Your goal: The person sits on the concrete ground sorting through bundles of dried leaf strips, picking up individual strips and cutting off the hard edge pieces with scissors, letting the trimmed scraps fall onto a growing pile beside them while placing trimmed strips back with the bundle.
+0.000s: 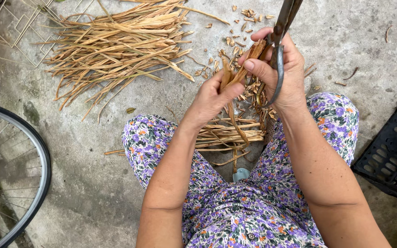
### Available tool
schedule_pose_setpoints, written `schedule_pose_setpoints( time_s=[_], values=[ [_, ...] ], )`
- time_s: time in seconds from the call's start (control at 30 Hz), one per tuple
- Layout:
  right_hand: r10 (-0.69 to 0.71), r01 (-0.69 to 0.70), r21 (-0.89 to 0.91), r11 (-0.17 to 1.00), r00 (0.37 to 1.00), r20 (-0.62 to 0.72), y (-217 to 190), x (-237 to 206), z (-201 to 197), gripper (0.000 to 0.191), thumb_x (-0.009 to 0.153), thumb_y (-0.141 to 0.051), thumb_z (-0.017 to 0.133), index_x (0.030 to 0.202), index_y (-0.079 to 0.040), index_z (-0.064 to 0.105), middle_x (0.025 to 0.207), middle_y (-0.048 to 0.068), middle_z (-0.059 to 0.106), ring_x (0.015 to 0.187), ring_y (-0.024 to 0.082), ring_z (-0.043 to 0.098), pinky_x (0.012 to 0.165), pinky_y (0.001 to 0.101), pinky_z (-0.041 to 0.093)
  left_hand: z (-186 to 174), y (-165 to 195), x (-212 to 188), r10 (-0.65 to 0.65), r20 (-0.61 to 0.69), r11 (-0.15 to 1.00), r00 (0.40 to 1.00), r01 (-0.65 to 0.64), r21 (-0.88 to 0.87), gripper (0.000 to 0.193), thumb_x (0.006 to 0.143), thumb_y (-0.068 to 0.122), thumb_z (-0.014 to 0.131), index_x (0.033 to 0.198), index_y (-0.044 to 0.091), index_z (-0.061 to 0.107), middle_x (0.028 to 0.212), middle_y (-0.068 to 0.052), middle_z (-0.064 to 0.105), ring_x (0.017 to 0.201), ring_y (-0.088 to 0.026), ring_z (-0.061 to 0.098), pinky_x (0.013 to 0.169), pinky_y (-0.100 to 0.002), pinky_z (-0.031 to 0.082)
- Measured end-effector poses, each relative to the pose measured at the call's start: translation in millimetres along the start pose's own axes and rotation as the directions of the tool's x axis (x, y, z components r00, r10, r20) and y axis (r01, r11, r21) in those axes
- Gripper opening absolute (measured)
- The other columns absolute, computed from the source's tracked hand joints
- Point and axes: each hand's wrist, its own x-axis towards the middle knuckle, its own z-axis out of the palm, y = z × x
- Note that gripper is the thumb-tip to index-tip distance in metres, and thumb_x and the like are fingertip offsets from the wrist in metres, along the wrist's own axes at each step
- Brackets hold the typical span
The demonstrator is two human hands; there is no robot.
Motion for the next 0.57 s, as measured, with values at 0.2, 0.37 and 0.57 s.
schedule_pose_setpoints(
  time_s=[0.2,0.37,0.57],
  values=[
    [0.066,-0.067,0.054,0.996,0.997,0.032,-5.6,-1.5,-13.4,0.047,0.092,-0.002,0.084,0.133,-0.004,0.060,0.102,0.009,0.074,0.090,0.019,0.075,0.085,0.0317,0.063,-9.8,-11.0,-1.2,-0.054,-0.087,0.989,0.995,0.041,-0.143,0.049,0.103,0.046,0.062,0.125,0.002,0.065,0.109,-0.004,0.070,0.101,-0.014,0.064,0.094,-0.035,0.052],
    [0.050,-0.048,-0.029,0.998,0.997,0.058,-8.7,-2.8,-13.7,0.048,0.093,-0.001,0.084,0.134,-0.004,0.060,0.100,0.010,0.074,0.093,0.019,0.076,0.084,0.0297,0.062,-20.0,-9.0,7.4,0.143,-0.349,0.981,0.926,-0.178,-0.071,0.043,0.106,0.050,0.054,0.106,0.008,0.064,0.088,-0.004,0.074,0.088,-0.013,0.073,0.091,-0.031,0.059],
    [0.064,-0.052,-0.131,0.990,0.994,0.089,-6.0,-3.8,-8.4,0.046,0.095,-0.001,0.082,0.135,-0.007,0.059,0.105,0.011,0.076,0.101,0.018,0.075,0.090,0.0278,0.061,-17.1,-16.9,-0.7,0.127,-0.311,0.954,0.942,-0.202,-0.223,0.029,0.105,0.036,0.065,0.107,0.007,0.064,0.077,0.003,0.057,0.062,-0.007,0.051,0.054,-0.022,0.046]
  ],
)
